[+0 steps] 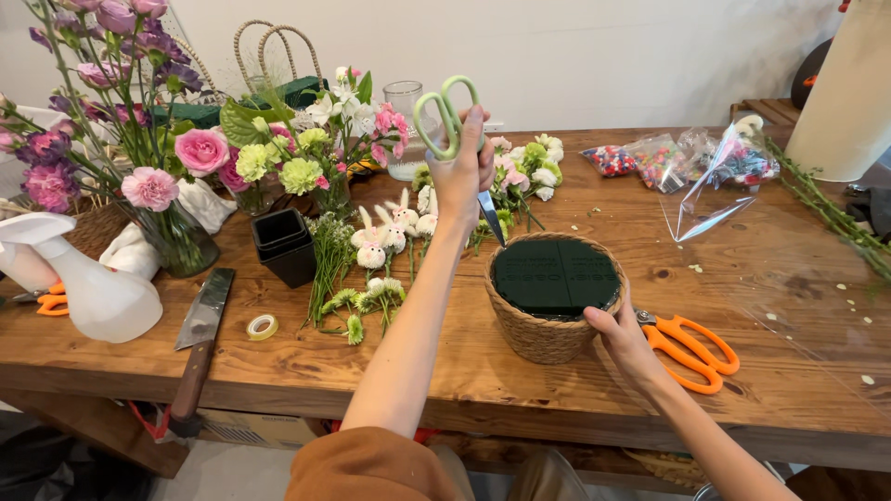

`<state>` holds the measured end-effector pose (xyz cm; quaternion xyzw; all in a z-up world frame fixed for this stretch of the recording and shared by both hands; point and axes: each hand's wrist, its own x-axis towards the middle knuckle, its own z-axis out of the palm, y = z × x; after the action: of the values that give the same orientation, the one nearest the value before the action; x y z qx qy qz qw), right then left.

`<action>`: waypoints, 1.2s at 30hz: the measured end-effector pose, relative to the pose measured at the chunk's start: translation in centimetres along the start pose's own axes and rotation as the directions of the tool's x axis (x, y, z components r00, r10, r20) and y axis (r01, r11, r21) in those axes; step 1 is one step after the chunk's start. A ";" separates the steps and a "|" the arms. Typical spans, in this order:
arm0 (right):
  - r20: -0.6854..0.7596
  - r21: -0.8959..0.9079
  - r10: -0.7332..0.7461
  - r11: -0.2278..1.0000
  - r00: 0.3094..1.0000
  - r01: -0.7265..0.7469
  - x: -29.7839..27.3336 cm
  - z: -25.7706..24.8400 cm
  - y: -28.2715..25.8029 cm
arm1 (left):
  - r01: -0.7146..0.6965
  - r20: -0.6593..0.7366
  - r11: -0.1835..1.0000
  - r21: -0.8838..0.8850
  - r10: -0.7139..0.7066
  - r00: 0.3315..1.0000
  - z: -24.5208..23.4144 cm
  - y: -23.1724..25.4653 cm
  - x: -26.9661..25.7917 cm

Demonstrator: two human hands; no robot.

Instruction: The person prepares a floral arrangement by first securing a green floral foam block into a woven basket using a green tool. They then use orange shears to trim sprigs of greenery from a larger plant and insert them into the foam.

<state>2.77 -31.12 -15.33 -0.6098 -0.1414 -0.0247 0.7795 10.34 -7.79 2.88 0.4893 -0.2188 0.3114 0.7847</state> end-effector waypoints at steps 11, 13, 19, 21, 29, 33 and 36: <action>0.013 0.002 0.011 1.000 1.000 -0.011 -0.2 0.4 -0.5 | -0.036 0.022 0.997 0.071 0.035 0.999 0.0 -0.9 -0.6; 0.014 0.002 0.004 1.000 1.000 -0.004 -0.6 1.1 -1.4 | -0.036 0.033 0.997 0.075 0.033 0.999 0.1 -1.4 -0.6; 0.009 -0.011 0.004 1.000 1.000 -0.004 -0.1 -0.3 0.0 | -0.009 0.035 0.997 0.078 0.007 0.999 0.0 -1.8 -1.1; -0.002 -0.016 0.009 1.000 1.000 -0.009 0.4 -1.0 0.9 | -0.003 0.027 0.998 0.067 0.002 1.000 0.3 -1.9 -1.6; -0.087 0.127 0.038 0.992 0.996 -0.026 0.0 1.9 -0.6 | 0.148 -0.204 0.985 0.090 -0.128 0.971 -0.2 -5.7 -1.2; -0.104 0.132 0.003 0.991 0.995 0.011 -0.5 3.0 -2.9 | 0.170 -0.201 0.984 0.050 -0.157 0.967 0.5 -3.8 -2.0; -0.036 0.184 -0.020 0.983 0.999 0.026 -0.2 2.3 -1.7 | 0.125 -0.086 0.990 0.065 -0.120 0.989 1.2 -2.3 -2.6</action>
<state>1.82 -29.42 -13.28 -0.5327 -0.1370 -0.0309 0.8346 10.08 -10.32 0.20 0.5158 -0.1450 0.2898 0.7930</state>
